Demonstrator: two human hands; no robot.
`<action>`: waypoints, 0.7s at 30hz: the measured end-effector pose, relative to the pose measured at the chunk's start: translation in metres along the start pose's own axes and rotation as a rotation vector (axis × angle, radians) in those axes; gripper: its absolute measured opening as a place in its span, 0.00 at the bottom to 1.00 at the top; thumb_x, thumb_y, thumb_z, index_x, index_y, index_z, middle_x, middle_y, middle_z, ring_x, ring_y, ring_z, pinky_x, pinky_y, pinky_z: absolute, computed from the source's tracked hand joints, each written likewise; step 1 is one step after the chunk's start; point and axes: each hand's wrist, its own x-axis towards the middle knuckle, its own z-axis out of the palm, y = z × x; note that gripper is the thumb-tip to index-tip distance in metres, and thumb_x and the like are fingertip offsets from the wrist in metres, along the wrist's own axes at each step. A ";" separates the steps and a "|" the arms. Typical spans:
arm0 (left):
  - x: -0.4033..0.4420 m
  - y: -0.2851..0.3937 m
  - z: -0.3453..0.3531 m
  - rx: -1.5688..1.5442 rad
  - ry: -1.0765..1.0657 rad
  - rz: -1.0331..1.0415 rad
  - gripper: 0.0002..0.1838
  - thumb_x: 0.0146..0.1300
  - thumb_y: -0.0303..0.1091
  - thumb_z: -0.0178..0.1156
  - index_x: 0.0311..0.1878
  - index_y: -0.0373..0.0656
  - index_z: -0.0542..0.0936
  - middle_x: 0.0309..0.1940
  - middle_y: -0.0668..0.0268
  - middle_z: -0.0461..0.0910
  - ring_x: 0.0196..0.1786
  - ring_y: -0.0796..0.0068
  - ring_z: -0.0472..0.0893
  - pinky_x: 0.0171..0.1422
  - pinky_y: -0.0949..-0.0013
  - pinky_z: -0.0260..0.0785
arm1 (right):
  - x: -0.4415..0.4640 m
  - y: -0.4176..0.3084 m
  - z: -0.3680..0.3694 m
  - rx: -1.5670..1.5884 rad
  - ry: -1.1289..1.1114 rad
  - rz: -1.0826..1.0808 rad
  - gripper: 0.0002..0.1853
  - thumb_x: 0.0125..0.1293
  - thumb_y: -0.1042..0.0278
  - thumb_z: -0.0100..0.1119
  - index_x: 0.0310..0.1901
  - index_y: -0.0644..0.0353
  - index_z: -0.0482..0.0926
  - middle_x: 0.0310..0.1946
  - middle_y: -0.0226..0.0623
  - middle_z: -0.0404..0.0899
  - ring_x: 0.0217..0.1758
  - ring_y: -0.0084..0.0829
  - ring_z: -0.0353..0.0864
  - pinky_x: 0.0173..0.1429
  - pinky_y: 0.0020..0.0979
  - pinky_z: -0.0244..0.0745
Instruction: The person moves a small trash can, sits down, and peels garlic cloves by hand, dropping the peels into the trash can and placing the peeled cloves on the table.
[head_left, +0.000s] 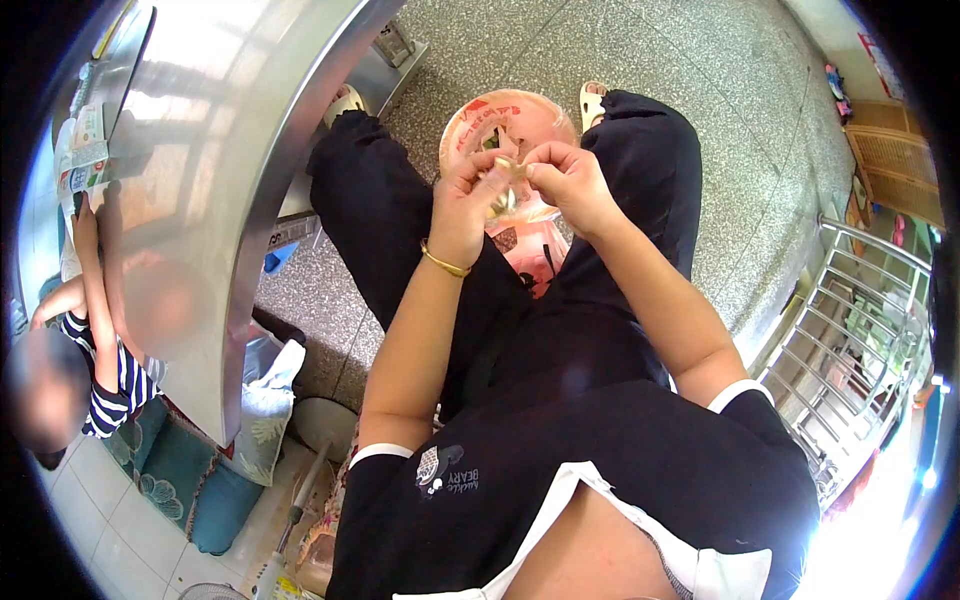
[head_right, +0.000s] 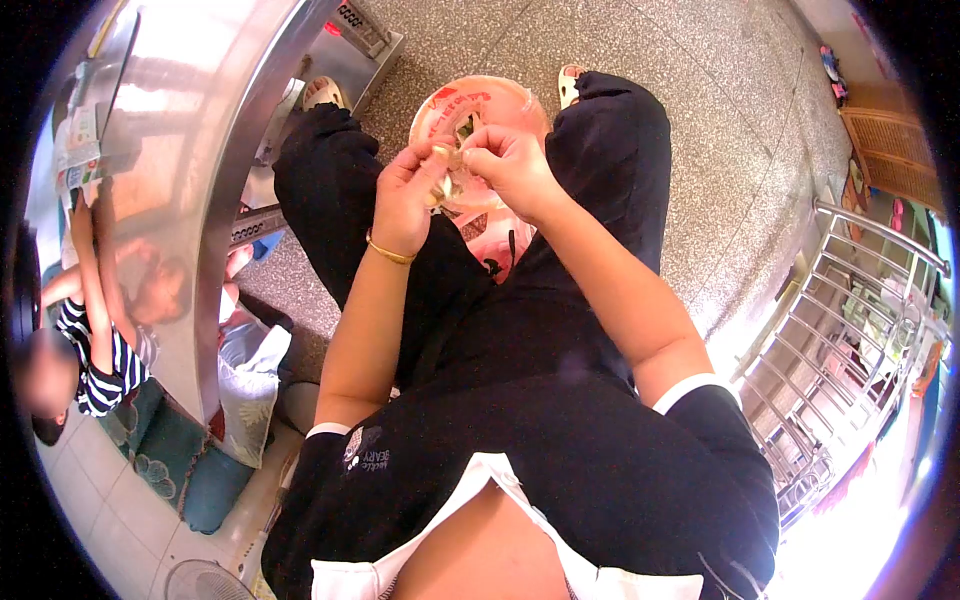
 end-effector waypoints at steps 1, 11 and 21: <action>0.001 0.003 -0.001 -0.238 0.001 -0.026 0.13 0.64 0.32 0.51 0.49 0.37 0.74 0.38 0.64 0.78 0.39 0.79 0.76 0.40 0.76 0.71 | 0.001 0.002 -0.002 0.000 0.000 0.000 0.04 0.56 0.73 0.55 0.30 0.63 0.76 0.23 0.24 0.73 0.25 0.13 0.68 0.30 0.18 0.64; 0.004 0.002 -0.008 -0.672 -0.110 -0.127 0.12 0.67 0.36 0.47 0.49 0.43 0.72 0.39 0.65 0.77 0.39 0.74 0.78 0.39 0.68 0.74 | 0.021 0.019 -0.017 -0.101 0.283 -0.080 0.04 0.57 0.73 0.55 0.27 0.63 0.75 0.18 0.25 0.70 0.16 0.12 0.59 0.19 0.16 0.51; 0.005 -0.002 -0.004 -0.447 0.012 -0.165 0.12 0.65 0.32 0.52 0.46 0.35 0.75 0.36 0.69 0.77 0.36 0.82 0.76 0.39 0.76 0.72 | 0.030 0.025 -0.030 -0.037 0.498 -0.019 0.06 0.56 0.71 0.59 0.30 0.64 0.75 0.21 0.27 0.73 0.18 0.12 0.61 0.21 0.17 0.54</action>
